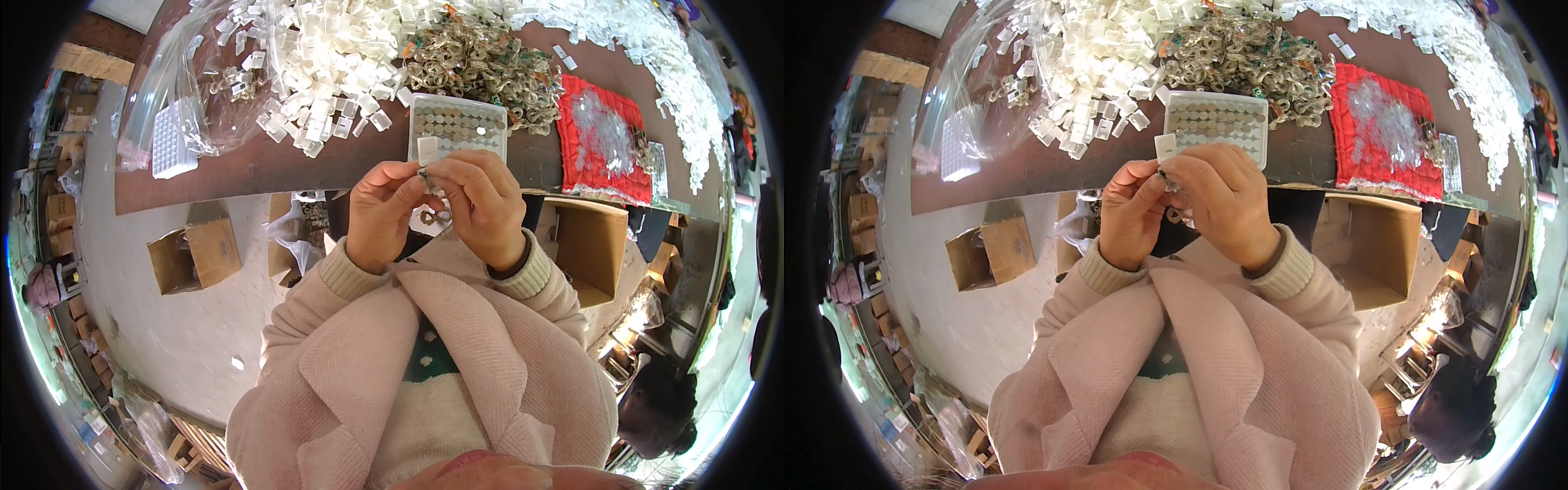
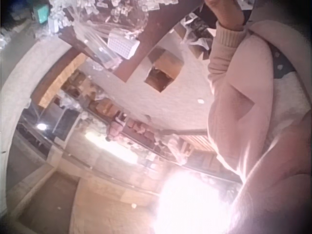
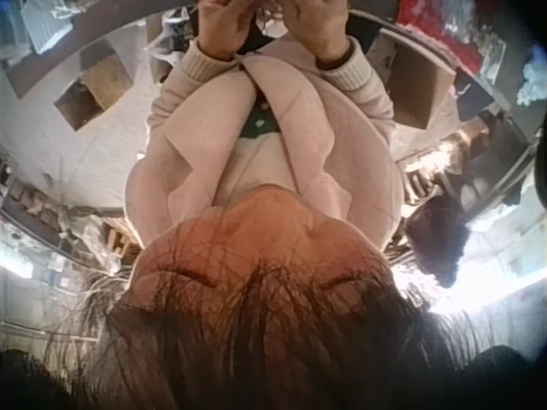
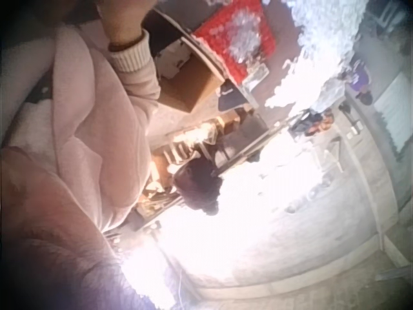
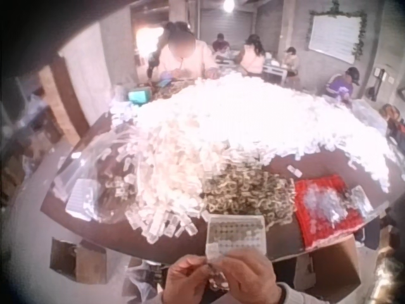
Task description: The person repeatedly picks small white LED modules and metal contacts from a table, inserts the contacts into the modules, and tests them by pressing to light them. Finished units are placed into a white tray. The person continues this cycle throughout the clip.
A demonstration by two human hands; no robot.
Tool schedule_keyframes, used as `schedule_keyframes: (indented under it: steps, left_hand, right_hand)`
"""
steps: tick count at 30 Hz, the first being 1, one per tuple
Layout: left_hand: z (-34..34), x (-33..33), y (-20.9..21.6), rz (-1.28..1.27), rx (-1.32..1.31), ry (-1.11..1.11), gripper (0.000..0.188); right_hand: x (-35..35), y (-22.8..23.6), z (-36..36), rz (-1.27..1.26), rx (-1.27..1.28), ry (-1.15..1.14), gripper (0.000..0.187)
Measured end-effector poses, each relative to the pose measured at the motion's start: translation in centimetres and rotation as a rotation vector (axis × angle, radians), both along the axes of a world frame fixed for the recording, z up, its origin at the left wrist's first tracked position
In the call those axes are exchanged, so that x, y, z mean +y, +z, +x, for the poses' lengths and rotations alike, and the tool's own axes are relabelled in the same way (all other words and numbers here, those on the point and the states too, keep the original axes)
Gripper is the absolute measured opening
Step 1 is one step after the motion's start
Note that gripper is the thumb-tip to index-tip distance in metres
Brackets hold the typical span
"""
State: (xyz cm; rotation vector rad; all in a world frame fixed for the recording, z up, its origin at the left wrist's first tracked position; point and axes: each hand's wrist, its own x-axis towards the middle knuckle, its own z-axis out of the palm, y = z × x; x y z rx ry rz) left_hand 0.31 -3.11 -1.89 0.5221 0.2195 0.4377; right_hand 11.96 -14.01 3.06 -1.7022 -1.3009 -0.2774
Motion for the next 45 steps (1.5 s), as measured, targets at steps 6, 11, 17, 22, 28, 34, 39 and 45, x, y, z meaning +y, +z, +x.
schedule_keyframes:
  steps: [6,11,17,22,28,34,39,45]
  left_hand:
    - [-0.7,0.4,-1.6,0.012,0.008,-0.009,0.015]
    - [-1.3,0.8,-2.2,-0.035,0.123,0.098,0.013]
    - [-1.5,1.7,-1.8,-0.01,0.119,0.104,0.014]
    - [-1.5,1.9,-1.4,-0.062,0.114,0.109,0.012]
    - [-1.1,2.1,-1.8,-0.072,0.118,0.099,0.011]
    - [-0.8,1.7,-1.8,-0.025,0.084,0.046,0.013]
    - [-0.5,0.9,-0.9,-0.095,0.008,0.018,0.01]
    - [-1.1,1.2,-0.9,-0.153,0.051,-0.042,0.011]
  right_hand:
    - [0.5,-1.3,-0.4,-0.033,-0.067,0.063,0.027]
    - [0.9,-1.9,-0.9,-0.109,0.102,0.014,0.025]
    - [2.5,-2.7,1.4,-0.203,-0.006,-0.07,0.025]
    - [2.3,-2.4,1.5,-0.288,-0.138,-0.043,0.025]
    - [2.2,-2.2,1.6,-0.308,-0.139,-0.037,0.021]
    - [2.0,-1.6,0.6,-0.171,0.176,-0.085,0.015]
    - [2.1,-0.8,-0.6,-0.072,0.09,-0.049,0.015]
    - [1.4,-0.4,-0.2,-0.169,0.274,0.045,0.014]
